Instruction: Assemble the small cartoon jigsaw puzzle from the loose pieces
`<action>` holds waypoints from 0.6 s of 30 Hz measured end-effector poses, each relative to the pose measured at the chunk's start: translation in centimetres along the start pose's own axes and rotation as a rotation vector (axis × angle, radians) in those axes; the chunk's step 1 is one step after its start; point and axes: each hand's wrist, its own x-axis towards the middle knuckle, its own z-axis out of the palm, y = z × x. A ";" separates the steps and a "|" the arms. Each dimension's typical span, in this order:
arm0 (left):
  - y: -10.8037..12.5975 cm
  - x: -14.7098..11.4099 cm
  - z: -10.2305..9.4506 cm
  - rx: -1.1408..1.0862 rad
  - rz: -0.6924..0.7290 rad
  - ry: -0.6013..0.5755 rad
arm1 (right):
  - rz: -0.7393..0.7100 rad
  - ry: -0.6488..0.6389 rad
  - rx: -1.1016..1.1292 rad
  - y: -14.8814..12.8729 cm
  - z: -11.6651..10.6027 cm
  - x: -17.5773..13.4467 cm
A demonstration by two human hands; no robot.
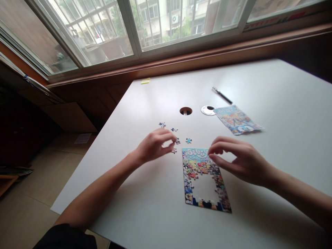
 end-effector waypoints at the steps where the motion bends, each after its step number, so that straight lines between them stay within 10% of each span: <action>1: -1.1 0.0 -0.4 0.056 -0.037 0.010 | 0.038 0.053 -0.012 0.6 -0.1 0.0; 18: -5.0 -1.2 0.0 0.115 -0.151 -0.019 | 0.264 0.068 0.036 2.9 0.3 0.0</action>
